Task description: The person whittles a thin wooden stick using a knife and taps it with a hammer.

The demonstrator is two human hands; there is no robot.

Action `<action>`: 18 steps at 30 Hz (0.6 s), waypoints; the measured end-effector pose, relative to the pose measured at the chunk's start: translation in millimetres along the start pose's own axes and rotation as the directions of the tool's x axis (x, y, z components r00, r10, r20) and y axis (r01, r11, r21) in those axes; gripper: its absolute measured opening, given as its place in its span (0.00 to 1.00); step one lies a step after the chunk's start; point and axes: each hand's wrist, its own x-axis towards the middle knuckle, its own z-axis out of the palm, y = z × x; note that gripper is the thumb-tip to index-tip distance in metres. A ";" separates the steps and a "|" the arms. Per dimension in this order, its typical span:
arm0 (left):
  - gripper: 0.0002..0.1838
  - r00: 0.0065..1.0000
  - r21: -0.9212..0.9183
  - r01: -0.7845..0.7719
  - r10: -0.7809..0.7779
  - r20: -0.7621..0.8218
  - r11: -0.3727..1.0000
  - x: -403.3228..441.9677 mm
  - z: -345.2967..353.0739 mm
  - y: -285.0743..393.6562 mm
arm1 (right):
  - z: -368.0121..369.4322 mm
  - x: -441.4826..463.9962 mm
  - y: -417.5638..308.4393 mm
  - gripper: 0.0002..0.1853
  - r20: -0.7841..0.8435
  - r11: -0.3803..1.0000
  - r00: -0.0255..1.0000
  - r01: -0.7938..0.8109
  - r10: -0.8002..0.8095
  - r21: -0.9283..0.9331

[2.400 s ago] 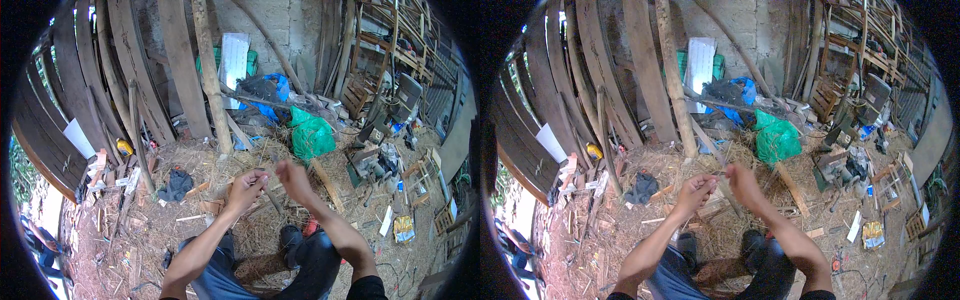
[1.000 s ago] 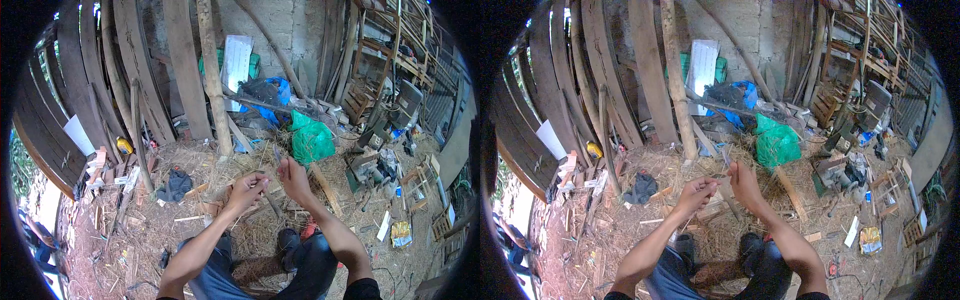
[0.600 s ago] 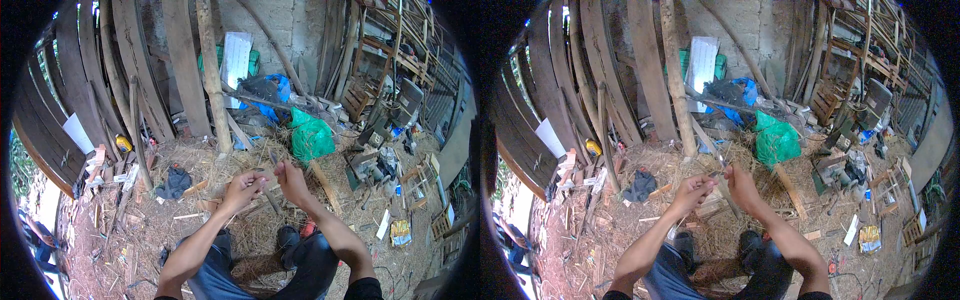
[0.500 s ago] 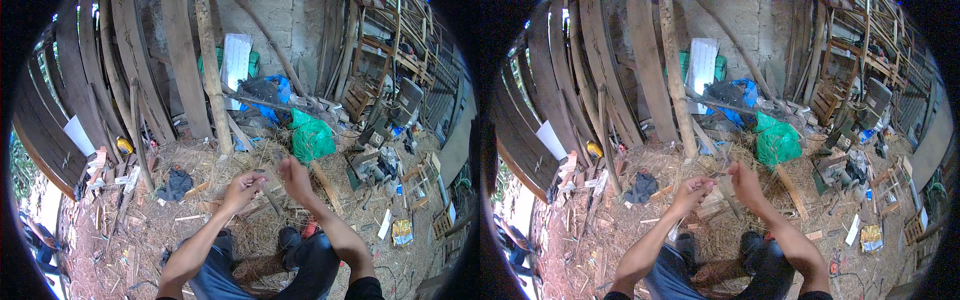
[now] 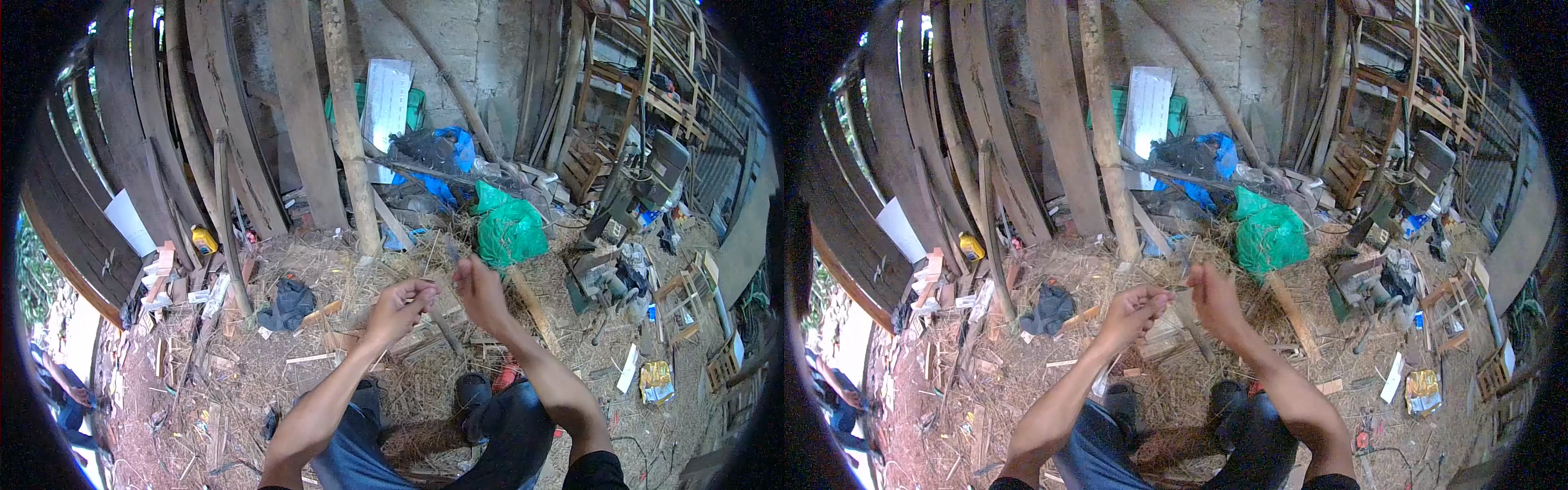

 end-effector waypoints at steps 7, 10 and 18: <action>0.10 0.998 -0.048 -0.011 0.013 0.054 0.999 3.6 -7.3 -4.4 | 9.1 -2.5 17.7 0.06 0.002 0.996 0.996 0.092 -0.092 -0.005; 0.10 0.998 0.029 -0.024 0.022 0.054 0.999 -2.8 -2.1 1.3 | 10.6 -8.8 16.3 0.08 0.085 0.997 0.994 0.070 -0.067 -0.026; 0.10 0.994 -0.020 0.091 -0.089 0.066 0.996 -1.8 -7.4 -4.3 | 12.6 -5.6 14.0 0.09 0.006 0.997 0.998 -0.057 0.058 -0.051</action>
